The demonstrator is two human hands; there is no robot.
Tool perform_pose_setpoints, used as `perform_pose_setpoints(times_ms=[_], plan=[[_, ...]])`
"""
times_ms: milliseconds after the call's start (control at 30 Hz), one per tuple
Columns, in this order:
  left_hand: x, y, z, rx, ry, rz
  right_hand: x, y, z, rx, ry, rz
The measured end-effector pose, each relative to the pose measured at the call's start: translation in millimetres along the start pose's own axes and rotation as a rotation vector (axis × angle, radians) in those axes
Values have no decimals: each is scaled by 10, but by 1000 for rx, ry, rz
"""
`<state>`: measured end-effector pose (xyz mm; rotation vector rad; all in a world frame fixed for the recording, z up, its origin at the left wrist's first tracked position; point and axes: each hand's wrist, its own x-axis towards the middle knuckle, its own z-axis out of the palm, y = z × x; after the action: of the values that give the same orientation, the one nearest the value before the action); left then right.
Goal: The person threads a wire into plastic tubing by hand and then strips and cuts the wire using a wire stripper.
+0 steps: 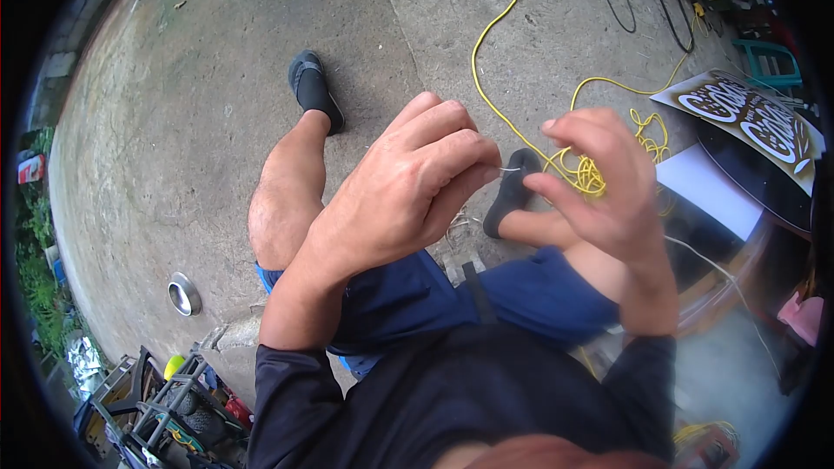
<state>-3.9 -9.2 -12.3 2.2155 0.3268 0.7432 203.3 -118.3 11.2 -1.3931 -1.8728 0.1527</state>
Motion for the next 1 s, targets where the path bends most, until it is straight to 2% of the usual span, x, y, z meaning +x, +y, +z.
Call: perform_pose_setpoints(times_ms=[33,100,333,433,500,533,567,633,667,700,767,800,867,900,967,1000], plan=[[0,-5,6,2,-3,3,11,4,14,-1,4,0],[11,-6,29,-32,-19,4,16,1,9,-144,-49,-316],[31,0,51,23,1,32,14,-3,76,-202,-68,-306],[33,13,81,121,44,66,-31,-56,155,-161,-68,-164],[26,-3,130,250,109,145,-52,-184,186,262,-161,524],[17,-4,148,244,104,137,-4,-205,116,604,-301,893],[10,-1,164,288,112,182,-20,-169,97,606,-305,902],[20,-9,176,334,127,227,-31,-23,31,1346,-351,1190],[24,-15,165,264,130,198,-69,43,-5,1331,-416,1083],[27,-17,145,196,132,170,-66,9,-53,1331,-421,1083],[48,-7,63,122,109,117,-23,-99,-152,343,-308,686],[55,-1,30,42,81,65,-7,-59,-124,345,-311,683],[57,15,9,2,58,29,19,44,-56,-188,-24,-133],[57,28,5,-41,31,-6,19,36,-43,-188,-25,-131],[74,61,-15,-38,-2,-13,18,5,-13,-254,-19,-361],[78,72,-16,-34,-30,-22,7,-19,-1,-256,-21,-358]])
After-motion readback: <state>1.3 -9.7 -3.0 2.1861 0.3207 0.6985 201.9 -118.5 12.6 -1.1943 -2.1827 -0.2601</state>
